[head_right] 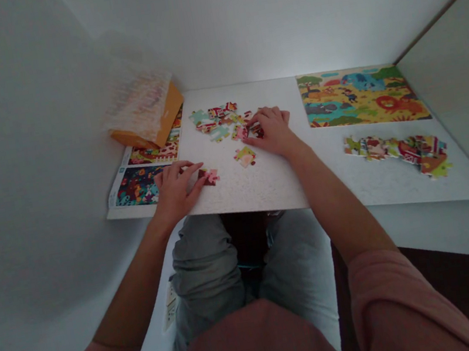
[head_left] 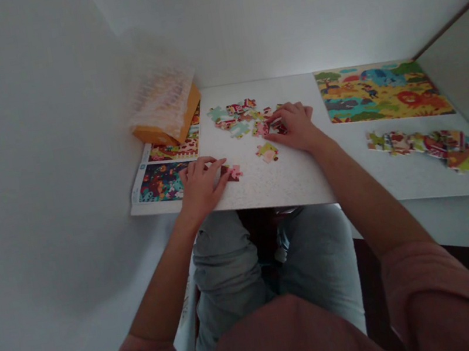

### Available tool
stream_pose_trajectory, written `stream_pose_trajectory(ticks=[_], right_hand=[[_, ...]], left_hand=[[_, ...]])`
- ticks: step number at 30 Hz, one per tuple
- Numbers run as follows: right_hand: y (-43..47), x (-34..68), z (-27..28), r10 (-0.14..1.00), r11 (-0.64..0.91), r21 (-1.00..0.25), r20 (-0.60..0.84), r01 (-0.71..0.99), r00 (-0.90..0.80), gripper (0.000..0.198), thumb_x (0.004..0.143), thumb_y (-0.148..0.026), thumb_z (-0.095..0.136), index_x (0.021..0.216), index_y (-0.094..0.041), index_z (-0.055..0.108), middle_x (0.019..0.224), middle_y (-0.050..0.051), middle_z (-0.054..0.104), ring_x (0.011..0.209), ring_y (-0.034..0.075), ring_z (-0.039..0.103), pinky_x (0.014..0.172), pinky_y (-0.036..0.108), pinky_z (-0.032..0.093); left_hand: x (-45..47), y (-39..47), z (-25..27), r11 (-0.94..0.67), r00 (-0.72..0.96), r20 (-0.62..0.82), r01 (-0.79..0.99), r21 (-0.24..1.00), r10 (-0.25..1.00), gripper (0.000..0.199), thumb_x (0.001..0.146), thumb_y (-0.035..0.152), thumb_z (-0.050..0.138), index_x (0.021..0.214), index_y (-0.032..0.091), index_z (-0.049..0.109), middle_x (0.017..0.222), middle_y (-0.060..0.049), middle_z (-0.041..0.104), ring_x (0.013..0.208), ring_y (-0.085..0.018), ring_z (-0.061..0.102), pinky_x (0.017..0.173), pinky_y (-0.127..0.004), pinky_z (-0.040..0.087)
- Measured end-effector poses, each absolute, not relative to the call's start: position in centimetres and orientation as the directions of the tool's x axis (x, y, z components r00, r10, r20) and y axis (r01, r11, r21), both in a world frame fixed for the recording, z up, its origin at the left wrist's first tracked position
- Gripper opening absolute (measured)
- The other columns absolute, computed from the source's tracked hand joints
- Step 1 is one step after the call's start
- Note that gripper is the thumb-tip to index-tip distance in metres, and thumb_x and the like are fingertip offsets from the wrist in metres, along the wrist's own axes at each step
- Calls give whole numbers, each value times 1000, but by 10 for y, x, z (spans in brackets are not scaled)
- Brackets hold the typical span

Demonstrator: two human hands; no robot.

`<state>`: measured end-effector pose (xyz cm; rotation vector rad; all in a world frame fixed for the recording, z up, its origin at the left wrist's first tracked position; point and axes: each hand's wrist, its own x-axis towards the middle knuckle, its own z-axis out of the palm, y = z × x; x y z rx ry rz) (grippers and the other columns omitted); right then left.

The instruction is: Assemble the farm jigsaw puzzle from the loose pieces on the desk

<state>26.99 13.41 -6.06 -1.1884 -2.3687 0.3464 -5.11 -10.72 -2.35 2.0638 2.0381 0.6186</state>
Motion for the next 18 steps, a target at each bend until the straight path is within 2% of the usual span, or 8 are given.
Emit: stream_pose_trajectory(ticks=[4,6,8,10,12,15,18], right_hand=[[136,271,-52,846,519,-658,304,546,-438,43,103,-63,98,128,-36,77,124,12,92,122,44,86,131,79,59],[130,272,-41,871,450,-786,282,424,-402,47,98,-69,100,123,-39,74,109,5,90,106,38,87,116,70,70],[113,273,-28,883,412,-843,277,346,-379,53,94,-74,101,126,-41,75,102,2,88,99,35,84,105,62,74],[84,271,-19,881,424,-844,300,327,-366,53,96,-76,98,130,-40,79,102,4,87,99,33,82,107,60,72],[46,268,-16,884,423,-842,301,336,-358,48,100,-76,95,125,-37,81,108,8,91,102,34,83,109,61,71],[-9,259,-26,910,337,-878,210,339,-359,38,104,-71,96,120,-40,80,120,9,96,111,39,89,111,67,74],[-44,251,-40,935,252,-901,132,353,-330,39,100,-74,99,115,-43,82,126,9,97,114,42,90,110,71,76]], left_hand=[[-43,-125,-21,-93,40,144,917,388,989,43,126,46,73,166,35,85,172,-15,81,160,-48,68,143,-76,42],[-39,-129,-20,-92,39,144,919,383,989,49,125,46,73,172,34,81,176,-15,80,162,-49,66,143,-75,42],[-36,-129,-20,-86,32,148,923,374,988,57,124,49,76,179,32,76,180,-17,77,164,-50,64,143,-75,42],[-34,-127,-21,-81,25,156,927,365,987,57,125,51,77,178,31,77,182,-18,76,165,-51,63,144,-75,42],[-34,-125,-21,-93,32,169,926,367,985,47,126,50,77,169,30,83,177,-17,78,164,-48,65,144,-73,42],[-38,-122,-22,-134,69,172,906,401,983,36,126,50,81,156,31,89,165,-15,84,158,-44,68,143,-68,42],[-42,-121,-23,-161,98,165,889,428,981,36,124,52,85,152,30,91,160,-14,86,158,-43,68,144,-67,41]])
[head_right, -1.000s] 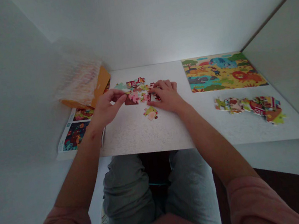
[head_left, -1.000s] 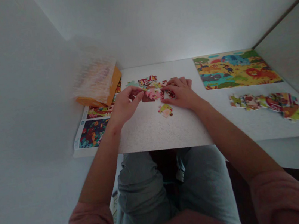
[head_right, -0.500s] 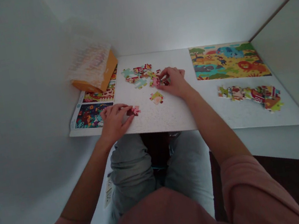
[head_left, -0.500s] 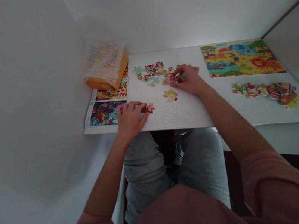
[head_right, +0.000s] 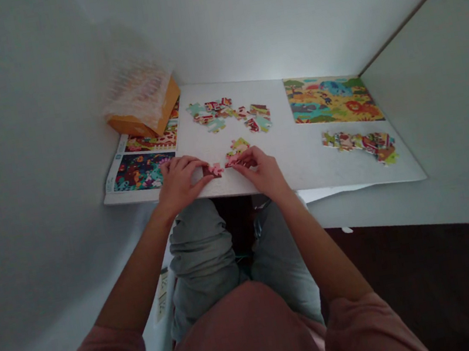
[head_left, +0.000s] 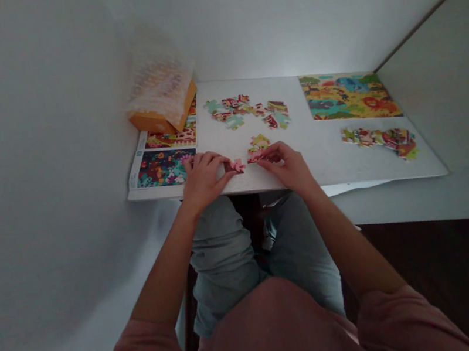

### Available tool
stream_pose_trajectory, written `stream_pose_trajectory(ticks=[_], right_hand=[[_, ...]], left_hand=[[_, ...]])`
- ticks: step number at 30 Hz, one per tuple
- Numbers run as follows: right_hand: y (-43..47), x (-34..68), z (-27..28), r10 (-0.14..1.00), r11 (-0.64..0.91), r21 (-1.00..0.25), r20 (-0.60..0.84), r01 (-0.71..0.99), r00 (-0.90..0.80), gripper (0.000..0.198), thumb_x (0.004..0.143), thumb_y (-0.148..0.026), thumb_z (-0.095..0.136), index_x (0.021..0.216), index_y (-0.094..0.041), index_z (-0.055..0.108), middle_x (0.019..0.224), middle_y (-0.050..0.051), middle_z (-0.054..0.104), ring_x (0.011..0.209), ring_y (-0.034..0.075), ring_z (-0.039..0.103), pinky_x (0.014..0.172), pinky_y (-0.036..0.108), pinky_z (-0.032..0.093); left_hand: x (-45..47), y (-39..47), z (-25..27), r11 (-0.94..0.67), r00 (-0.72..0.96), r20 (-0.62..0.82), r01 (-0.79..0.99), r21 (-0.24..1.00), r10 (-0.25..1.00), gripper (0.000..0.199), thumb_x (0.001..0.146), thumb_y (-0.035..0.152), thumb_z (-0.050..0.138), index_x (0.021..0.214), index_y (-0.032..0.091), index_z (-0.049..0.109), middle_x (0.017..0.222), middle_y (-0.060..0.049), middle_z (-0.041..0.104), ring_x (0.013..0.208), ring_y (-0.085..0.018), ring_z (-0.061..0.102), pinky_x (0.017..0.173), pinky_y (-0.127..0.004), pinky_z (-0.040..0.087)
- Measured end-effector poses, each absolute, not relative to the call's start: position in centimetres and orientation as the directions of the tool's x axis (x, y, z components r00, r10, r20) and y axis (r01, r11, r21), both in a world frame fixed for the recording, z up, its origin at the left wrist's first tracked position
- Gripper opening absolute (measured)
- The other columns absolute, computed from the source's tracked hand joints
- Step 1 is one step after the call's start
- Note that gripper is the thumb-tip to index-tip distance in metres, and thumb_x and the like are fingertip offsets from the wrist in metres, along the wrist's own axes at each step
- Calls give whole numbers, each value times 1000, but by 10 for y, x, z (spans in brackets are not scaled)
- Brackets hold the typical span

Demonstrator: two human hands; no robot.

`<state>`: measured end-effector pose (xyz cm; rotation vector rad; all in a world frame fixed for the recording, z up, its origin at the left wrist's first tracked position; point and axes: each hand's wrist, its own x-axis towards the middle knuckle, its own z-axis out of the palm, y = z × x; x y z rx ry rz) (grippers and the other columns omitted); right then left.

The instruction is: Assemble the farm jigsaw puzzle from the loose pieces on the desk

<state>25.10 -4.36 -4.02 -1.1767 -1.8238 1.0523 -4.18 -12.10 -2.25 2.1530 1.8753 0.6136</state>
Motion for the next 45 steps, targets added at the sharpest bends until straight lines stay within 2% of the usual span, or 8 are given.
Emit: stream_pose_trajectory(ticks=[4,10,16,20,24,30,39,45], right_hand=[[-58,248,-48,934,212,-916,88,339,-347,41,101,-77,97,118,-41,84,124,9,97,111,42,90,108,70,76],[-57,254,-43,856,399,-798,149,452,-494,28,114,-58,89,125,-33,92,114,10,89,101,35,82,101,58,74],[-61,246,-47,878,470,-552,217,688,-426,35,120,-53,88,149,-37,95,151,18,81,144,48,75,128,73,63],[-68,236,-46,903,430,-439,184,789,-389,39,122,-55,85,157,-41,95,168,18,79,156,55,68,132,80,55],[-61,240,-46,899,436,-420,167,796,-405,45,121,-62,81,160,-41,91,171,19,77,158,58,67,134,84,52],[-14,255,-57,932,343,-438,269,831,-243,68,111,-70,86,168,-32,79,172,28,74,161,64,65,134,93,48],[9,254,-52,938,346,-454,149,821,-313,40,116,-52,84,151,-34,84,171,22,79,165,53,69,141,81,48],[16,267,-53,912,410,-506,204,759,-356,52,109,-53,94,158,-37,84,176,22,75,167,57,66,139,87,51]], left_hand=[[-45,-121,-25,-185,117,179,882,434,977,36,125,51,84,154,31,90,160,-14,85,159,-42,67,143,-65,42],[-45,-120,-28,-200,130,187,882,427,974,38,127,51,79,157,30,90,161,-14,85,158,-41,68,142,-64,43],[-44,-118,-27,-199,132,176,870,450,975,36,124,49,80,154,34,92,161,-14,84,157,-43,67,140,-67,44],[-44,-118,-27,-200,127,182,862,466,975,34,123,47,82,153,35,92,160,-14,84,157,-44,68,141,-70,45],[-46,-116,-31,-213,130,208,863,459,970,32,123,47,82,151,34,91,158,-15,85,155,-45,70,140,-70,47],[-48,-114,-33,-224,138,214,862,455,967,30,124,48,78,147,34,92,156,-16,86,152,-45,71,138,-70,50],[-48,-115,-29,-190,121,174,864,467,977,33,122,48,78,148,34,92,156,-16,85,155,-44,71,138,-67,48],[-48,-115,-28,-190,109,191,855,483,975,27,120,46,82,144,38,92,155,-13,87,152,-43,70,137,-67,50]])
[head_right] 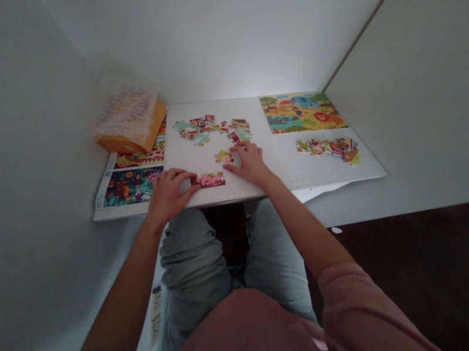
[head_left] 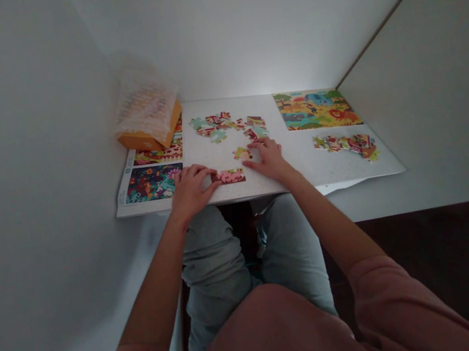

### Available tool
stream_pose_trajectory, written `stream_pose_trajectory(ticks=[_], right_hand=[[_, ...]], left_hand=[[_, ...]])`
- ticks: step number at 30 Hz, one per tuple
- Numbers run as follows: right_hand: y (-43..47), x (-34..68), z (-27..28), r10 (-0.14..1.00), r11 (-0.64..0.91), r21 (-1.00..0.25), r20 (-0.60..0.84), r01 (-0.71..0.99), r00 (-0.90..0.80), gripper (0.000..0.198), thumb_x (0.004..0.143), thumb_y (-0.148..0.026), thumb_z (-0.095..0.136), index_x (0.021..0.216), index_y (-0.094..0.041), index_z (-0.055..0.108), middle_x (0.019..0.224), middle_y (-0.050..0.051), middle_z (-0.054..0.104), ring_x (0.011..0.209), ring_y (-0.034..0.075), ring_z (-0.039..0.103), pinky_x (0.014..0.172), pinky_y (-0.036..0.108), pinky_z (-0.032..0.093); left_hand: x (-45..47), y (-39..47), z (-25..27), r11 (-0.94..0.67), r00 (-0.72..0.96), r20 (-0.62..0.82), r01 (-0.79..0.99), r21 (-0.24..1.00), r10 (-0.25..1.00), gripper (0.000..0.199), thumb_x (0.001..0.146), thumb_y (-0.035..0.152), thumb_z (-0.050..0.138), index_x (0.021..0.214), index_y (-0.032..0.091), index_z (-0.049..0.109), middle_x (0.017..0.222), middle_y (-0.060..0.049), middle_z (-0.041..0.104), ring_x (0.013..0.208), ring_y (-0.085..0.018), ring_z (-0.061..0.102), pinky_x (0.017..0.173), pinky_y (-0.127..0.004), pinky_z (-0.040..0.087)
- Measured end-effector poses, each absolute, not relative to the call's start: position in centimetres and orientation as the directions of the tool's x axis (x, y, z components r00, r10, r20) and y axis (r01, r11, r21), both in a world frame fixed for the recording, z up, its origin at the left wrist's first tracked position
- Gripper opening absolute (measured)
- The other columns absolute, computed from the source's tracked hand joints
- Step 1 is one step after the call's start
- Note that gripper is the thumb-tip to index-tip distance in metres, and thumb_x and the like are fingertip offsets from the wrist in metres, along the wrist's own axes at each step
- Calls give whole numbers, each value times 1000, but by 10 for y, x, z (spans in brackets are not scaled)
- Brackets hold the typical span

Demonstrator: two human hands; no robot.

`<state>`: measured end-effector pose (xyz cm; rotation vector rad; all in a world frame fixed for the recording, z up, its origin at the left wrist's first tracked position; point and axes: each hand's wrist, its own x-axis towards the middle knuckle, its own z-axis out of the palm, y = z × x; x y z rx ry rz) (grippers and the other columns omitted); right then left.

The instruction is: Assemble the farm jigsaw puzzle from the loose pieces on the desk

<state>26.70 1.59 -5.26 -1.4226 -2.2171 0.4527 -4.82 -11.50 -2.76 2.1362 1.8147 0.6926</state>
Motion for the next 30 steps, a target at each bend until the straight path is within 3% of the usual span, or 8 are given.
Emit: stream_pose_trajectory(ticks=[5,8,11,15,20,25,30], right_hand=[[21,267,-53,928,372,-552,192,746,-320,40,107,-48,95,143,-33,87,169,21,79,164,54,71,141,82,50],[22,268,-55,934,347,-654,177,672,-311,45,103,-50,96,142,-33,81,151,15,88,130,44,85,129,73,61],[23,271,-58,942,306,-797,176,521,-285,42,104,-63,89,134,-38,73,121,6,90,97,34,80,105,58,69],[28,272,-59,963,248,-926,204,285,-175,61,90,-87,87,113,-39,56,112,4,78,104,33,75,99,54,66],[35,273,-56,982,187,-956,174,225,-76,79,81,-105,78,104,-38,42,97,3,61,103,35,67,96,54,62],[36,274,-54,982,191,-970,190,147,-21,75,83,-97,87,102,-39,45,98,3,69,106,36,73,105,58,65],[36,276,-54,989,150,-978,150,145,-13,64,88,-85,91,118,-42,55,99,0,73,110,34,79,104,54,69]], left_hand=[[-48,-116,-27,-179,99,192,869,462,976,29,120,47,82,145,36,92,155,-14,86,152,-43,71,138,-66,51],[-48,-117,-27,-179,99,194,874,452,976,33,121,49,80,148,35,91,156,-15,85,153,-43,71,140,-66,51],[-48,-118,-28,-171,85,201,871,461,976,34,120,49,78,149,35,91,156,-15,85,153,-45,71,140,-68,51],[-48,-120,-29,-165,59,231,866,473,971,29,118,48,77,143,41,91,156,-12,85,151,-45,70,139,-69,51],[-49,-121,-31,-179,65,253,870,459,965,27,119,51,77,139,38,91,153,-12,86,148,-43,72,141,-67,50],[-50,-121,-30,-167,59,244,877,450,968,32,119,55,76,139,35,92,151,-13,86,146,-44,71,139,-66,51],[-49,-122,-28,-168,65,236,877,450,970,32,121,55,72,136,38,94,150,-12,87,145,-42,72,140,-64,50]])
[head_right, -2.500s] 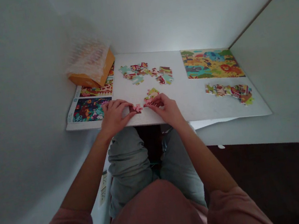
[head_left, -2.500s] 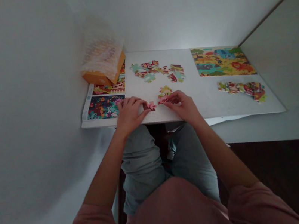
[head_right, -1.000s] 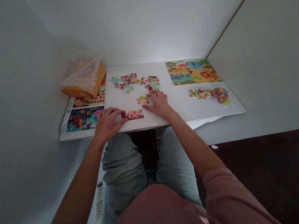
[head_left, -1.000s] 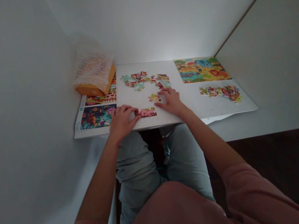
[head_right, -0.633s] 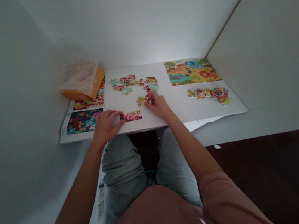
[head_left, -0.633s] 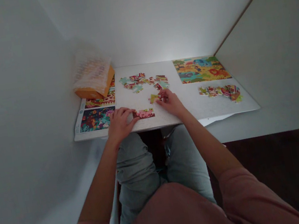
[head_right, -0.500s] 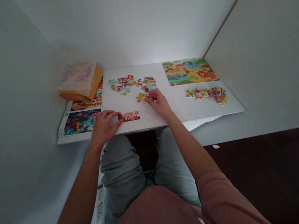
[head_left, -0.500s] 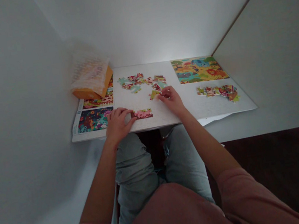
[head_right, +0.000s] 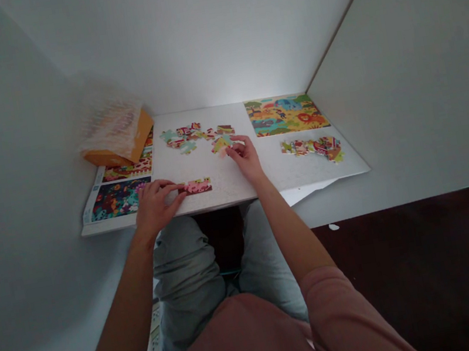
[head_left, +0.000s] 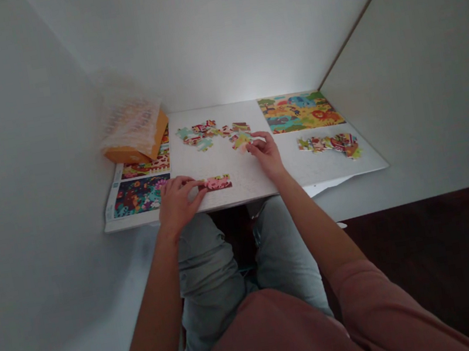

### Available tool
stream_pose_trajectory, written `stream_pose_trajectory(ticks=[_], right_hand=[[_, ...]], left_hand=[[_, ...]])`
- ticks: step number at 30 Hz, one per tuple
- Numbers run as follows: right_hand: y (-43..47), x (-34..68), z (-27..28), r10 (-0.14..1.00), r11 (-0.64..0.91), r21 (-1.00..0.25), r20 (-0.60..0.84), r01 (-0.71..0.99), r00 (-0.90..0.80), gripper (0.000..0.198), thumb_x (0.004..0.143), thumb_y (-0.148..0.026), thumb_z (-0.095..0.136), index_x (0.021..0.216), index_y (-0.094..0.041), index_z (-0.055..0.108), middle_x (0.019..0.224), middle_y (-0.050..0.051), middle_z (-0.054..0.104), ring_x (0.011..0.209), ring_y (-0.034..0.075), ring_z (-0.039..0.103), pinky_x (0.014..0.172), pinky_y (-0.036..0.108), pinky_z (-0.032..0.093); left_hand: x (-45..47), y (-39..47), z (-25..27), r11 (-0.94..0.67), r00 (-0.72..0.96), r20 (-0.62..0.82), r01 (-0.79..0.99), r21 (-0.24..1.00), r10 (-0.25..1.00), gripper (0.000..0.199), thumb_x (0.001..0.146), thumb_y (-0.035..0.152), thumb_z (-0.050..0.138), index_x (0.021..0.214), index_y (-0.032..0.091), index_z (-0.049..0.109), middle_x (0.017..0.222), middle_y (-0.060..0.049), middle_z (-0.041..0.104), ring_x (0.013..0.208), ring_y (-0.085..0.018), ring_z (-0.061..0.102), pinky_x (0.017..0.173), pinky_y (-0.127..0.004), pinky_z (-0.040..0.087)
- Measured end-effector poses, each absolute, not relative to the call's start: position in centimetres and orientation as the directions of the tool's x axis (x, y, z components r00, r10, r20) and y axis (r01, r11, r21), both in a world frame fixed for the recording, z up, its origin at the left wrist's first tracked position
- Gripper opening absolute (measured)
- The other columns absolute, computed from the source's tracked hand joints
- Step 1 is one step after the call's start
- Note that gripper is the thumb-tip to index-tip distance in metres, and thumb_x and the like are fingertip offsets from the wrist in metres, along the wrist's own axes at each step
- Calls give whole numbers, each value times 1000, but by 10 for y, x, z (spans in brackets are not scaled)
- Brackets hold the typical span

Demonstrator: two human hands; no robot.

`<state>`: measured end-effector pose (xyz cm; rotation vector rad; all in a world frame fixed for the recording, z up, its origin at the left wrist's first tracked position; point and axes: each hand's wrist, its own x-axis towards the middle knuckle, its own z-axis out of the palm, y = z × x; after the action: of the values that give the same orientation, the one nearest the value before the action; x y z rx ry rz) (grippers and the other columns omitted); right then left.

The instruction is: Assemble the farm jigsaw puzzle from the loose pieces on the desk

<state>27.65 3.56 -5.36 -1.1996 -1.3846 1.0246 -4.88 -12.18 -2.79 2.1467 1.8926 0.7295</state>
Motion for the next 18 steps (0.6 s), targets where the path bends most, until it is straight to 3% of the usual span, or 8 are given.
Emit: stream_pose_trajectory(ticks=[7,11,14,18], right_hand=[[45,279,-69,967,249,-968,247,38,-59,65,92,-83,95,117,-39,55,105,1,78,106,32,83,104,54,70],[46,276,-71,963,266,-964,266,-23,-40,72,82,-91,101,115,-38,65,96,-1,73,96,29,75,95,50,67],[44,275,-70,949,312,-950,312,-9,-48,68,84,-93,99,117,-38,77,93,0,71,92,28,68,94,50,65],[44,274,-68,953,301,-953,302,-30,-38,72,81,-93,103,118,-38,77,93,-1,72,88,27,68,85,46,63]], left_hand=[[-50,-120,-31,-193,73,270,870,454,960,25,121,52,76,135,38,92,141,-12,89,141,-43,74,138,-67,53],[-51,-117,-32,-164,63,237,885,435,969,20,119,47,81,135,37,90,141,-11,88,140,-41,74,137,-66,53],[-50,-117,-33,-149,52,227,890,431,972,22,120,47,82,136,34,89,143,-10,86,141,-40,72,139,-65,50],[-50,-118,-36,-163,55,253,888,430,966,24,120,47,82,135,30,89,144,-10,86,140,-37,69,138,-62,50]])
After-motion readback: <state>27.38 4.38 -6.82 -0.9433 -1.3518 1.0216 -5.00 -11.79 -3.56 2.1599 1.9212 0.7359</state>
